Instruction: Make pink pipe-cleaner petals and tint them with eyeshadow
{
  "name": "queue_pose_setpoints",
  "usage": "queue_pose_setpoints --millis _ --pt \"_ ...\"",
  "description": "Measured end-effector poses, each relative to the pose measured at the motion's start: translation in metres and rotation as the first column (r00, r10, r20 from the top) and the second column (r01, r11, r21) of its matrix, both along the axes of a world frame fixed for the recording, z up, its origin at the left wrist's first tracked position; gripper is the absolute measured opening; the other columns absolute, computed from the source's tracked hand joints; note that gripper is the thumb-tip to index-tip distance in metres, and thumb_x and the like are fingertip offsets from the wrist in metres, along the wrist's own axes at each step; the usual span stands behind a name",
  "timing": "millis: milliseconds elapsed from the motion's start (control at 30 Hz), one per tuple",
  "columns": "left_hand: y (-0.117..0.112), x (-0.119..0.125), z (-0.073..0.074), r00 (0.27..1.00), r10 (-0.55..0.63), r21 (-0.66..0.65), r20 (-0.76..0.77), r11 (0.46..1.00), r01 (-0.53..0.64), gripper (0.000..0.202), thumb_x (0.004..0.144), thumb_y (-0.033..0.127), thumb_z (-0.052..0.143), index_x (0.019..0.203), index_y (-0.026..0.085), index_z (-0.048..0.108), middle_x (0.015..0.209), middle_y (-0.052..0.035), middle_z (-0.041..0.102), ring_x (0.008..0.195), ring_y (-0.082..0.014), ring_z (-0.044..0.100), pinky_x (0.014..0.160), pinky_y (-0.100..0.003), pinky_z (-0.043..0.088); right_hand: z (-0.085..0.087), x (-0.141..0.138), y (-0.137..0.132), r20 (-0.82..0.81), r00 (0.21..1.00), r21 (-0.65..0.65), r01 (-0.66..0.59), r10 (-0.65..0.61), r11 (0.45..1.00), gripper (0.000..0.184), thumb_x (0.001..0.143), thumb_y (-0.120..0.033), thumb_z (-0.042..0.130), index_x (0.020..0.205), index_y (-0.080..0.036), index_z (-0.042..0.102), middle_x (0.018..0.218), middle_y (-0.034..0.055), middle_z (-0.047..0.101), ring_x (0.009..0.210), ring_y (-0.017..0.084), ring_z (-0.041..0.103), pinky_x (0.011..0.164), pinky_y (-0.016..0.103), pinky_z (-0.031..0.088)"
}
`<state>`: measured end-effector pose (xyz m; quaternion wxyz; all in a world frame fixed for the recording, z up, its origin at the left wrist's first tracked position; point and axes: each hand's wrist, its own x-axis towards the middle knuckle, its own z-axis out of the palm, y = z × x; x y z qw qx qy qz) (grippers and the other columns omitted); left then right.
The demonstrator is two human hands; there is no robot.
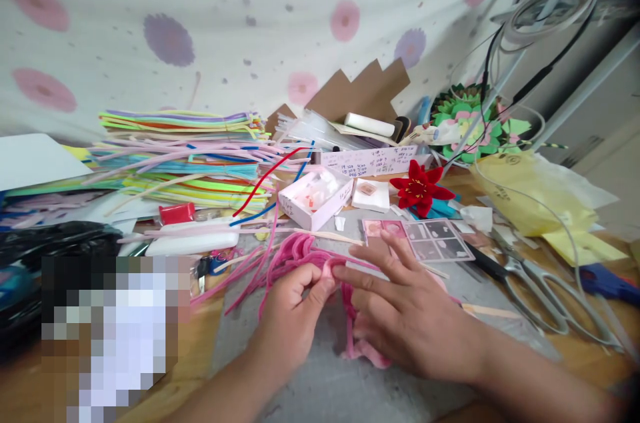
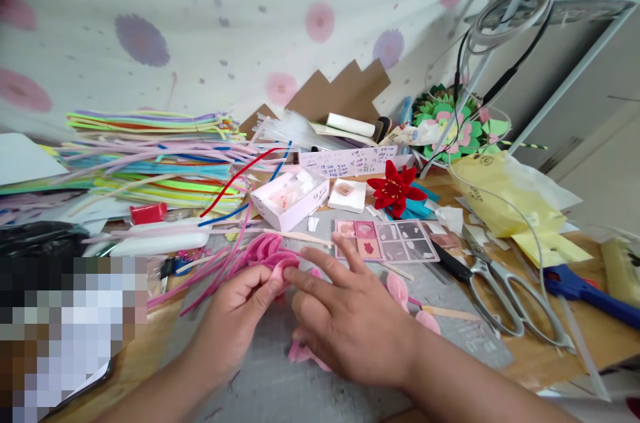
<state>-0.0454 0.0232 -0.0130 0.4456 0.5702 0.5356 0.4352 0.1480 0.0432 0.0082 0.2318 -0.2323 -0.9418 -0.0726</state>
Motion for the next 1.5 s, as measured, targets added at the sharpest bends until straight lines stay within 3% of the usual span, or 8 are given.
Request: queue_pose_setpoints --millis 167,467,700,867,1000,1133,1267,1500 --pt "0.001 0.0 -0.002 0.998 0.023 -0.05 0.051 0.999 -0.021 0.032 0.085 0.043 0.052 0.065 0.018 0.057 0.064 0.0014 0.053 0.064 -0.0142 0.047 0.061 -0.026 0.037 0.005 0.008 0.001 0.004 0.999 0.014 -0.045 0.045 0.999 0.015 0.089 -0.029 0.054 0.096 -0.019 0.06 0.125 0.006 0.061 0.13 0.025 0.039 0.114 0.051 0.009" --pt "0.0 0.0 -0.005 0.929 0.051 -0.141 0.367 0.99 0.001 0.025 0.084 0.037 0.059 0.071 0.016 0.059 0.068 -0.0001 0.055 0.069 -0.0133 0.048 0.067 -0.027 0.038 0.003 0.006 -0.003 -0.036 0.999 -0.013 -0.041 0.041 0.999 0.014 0.088 -0.029 0.055 0.096 -0.018 0.06 0.132 0.0051 0.056 0.129 0.026 0.039 0.115 0.05 0.006" --pt "0.001 0.004 0.001 0.697 0.089 -0.253 0.711 0.958 0.135 0.016 0.079 0.029 0.067 0.074 0.014 0.062 0.068 -0.0002 0.055 0.066 -0.0113 0.05 0.066 -0.025 0.041 0.006 0.005 -0.005 -0.087 0.995 -0.047 -0.045 0.041 0.998 0.017 0.089 -0.033 0.053 0.095 -0.018 0.059 0.133 0.0056 0.055 0.128 0.025 0.041 0.115 0.049 0.007" --pt "0.001 0.003 0.001 0.547 0.147 -0.306 0.824 0.929 0.211 0.012 0.08 0.021 0.066 0.072 0.014 0.061 0.065 0.0004 0.055 0.062 -0.0101 0.051 0.064 -0.024 0.043 0.007 0.003 -0.011 -0.072 0.994 -0.02 -0.087 0.086 0.996 0.017 0.091 -0.032 0.051 0.097 -0.018 0.059 0.134 0.0043 0.054 0.128 0.026 0.04 0.115 0.05 0.003" --pt "0.001 0.002 0.001 0.487 0.089 -0.266 0.869 0.914 0.307 0.016 0.082 0.02 0.061 0.068 0.015 0.058 0.06 0.0002 0.053 0.061 -0.0118 0.052 0.065 -0.026 0.043 0.011 0.006 -0.004 -0.109 0.991 -0.018 -0.087 0.084 0.996 0.022 0.09 -0.036 0.052 0.1 -0.018 0.059 0.133 0.0068 0.055 0.128 0.026 0.039 0.113 0.049 0.013" --pt "0.001 -0.001 0.003 0.428 0.053 -0.244 0.902 0.881 0.404 0.018 0.086 0.02 0.055 0.068 0.016 0.056 0.061 0.0008 0.052 0.063 -0.0134 0.051 0.073 -0.032 0.043 0.004 0.035 0.032 -0.209 0.97 -0.058 0.112 -0.121 0.992 0.018 0.091 -0.031 0.048 0.1 -0.019 0.059 0.119 0.0086 0.062 0.119 0.027 0.047 0.103 0.052 0.027" --pt "0.003 -0.004 0.005 0.358 0.008 -0.182 0.934 0.871 0.456 0.024 0.088 0.021 0.051 0.064 0.016 0.053 0.059 0.0014 0.05 0.063 -0.014 0.049 0.077 -0.037 0.043 -0.013 0.074 0.067 -0.027 0.929 -0.197 0.357 -0.369 0.913 0.019 0.091 -0.025 0.047 0.096 -0.016 0.062 0.107 0.0148 0.063 0.099 0.027 0.055 0.085 0.044 0.041" --pt "0.002 -0.004 0.008 0.294 0.033 -0.172 0.955 0.87 0.462 0.024 0.087 0.028 0.054 0.065 0.018 0.051 0.059 0.0027 0.048 0.063 -0.015 0.049 0.076 -0.039 0.043 -0.019 0.077 0.075 0.128 0.922 -0.15 0.383 -0.367 0.911 0.019 0.09 -0.026 0.049 0.095 -0.017 0.065 0.104 0.0131 0.063 0.104 0.026 0.053 0.091 0.042 0.036"
